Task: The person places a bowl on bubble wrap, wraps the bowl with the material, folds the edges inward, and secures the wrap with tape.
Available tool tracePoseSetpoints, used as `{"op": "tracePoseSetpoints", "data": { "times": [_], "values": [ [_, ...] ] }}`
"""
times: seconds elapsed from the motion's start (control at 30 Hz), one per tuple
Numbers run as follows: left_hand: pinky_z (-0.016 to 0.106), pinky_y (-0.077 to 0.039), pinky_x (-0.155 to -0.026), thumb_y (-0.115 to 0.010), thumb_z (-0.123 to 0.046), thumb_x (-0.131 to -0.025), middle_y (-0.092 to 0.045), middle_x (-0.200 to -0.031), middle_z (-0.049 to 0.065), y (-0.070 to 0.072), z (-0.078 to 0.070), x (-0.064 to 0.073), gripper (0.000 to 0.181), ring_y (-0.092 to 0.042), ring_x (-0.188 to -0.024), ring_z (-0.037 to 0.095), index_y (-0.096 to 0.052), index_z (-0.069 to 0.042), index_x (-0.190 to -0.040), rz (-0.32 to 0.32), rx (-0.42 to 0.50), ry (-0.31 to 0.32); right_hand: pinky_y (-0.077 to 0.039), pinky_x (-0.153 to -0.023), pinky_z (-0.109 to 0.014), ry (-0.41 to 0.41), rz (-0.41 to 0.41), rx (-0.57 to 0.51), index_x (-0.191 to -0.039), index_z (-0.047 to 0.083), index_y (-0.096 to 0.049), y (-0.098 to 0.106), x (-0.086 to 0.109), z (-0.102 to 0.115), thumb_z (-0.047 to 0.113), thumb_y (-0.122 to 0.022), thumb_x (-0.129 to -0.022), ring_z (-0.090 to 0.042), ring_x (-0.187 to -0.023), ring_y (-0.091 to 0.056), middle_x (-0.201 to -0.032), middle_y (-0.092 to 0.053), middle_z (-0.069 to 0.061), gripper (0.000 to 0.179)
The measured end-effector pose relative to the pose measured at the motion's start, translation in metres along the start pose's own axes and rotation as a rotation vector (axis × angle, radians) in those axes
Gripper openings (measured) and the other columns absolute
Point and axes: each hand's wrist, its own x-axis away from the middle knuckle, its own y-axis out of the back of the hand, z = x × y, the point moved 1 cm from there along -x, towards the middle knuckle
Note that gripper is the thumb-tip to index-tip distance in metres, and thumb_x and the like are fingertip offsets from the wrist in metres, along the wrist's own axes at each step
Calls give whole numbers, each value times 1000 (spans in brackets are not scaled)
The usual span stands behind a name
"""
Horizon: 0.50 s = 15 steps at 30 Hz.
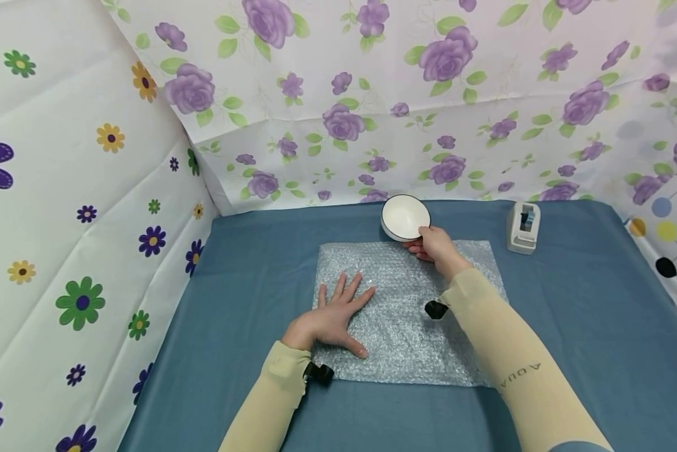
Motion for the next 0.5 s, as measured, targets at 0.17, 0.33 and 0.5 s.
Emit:
{"op": "tracePoseSetpoints", "data": {
  "times": [0.17, 0.33, 0.5],
  "values": [
    [74, 16, -120, -93, -56, -79, 21, -177, 6, 0, 1, 0, 131, 27, -159, 36, -9, -26, -175, 2, 2, -4, -58, -75, -22, -1, -4, -28, -166, 3, -32, 3, -1, -1, 31, -30, -118, -6, -78, -71, -101, -75, -1, 55],
    [74, 16, -119, -93, -56, -79, 20, -177, 5, 0, 2, 0, 130, 28, -159, 35, -9, -27, -175, 2, 3, -6, -59, -78, -23, -8, -2, -35, -168, 4, -28, 3, 0, -1, 31, -31, -118, -7, -80, -72, -105, -75, -4, 57],
    [74, 16, -119, -93, -57, -79, 21, -177, 5, -1, 3, 0, 130, 28, -159, 35, -9, -27, -175, 5, -1, -3, -60, -81, -25, -1, 8, -41, -169, 4, -26, 5, 1, 0, 31, -30, -118, -7, -82, -73, -101, -75, -1, 58]
  ]
}}
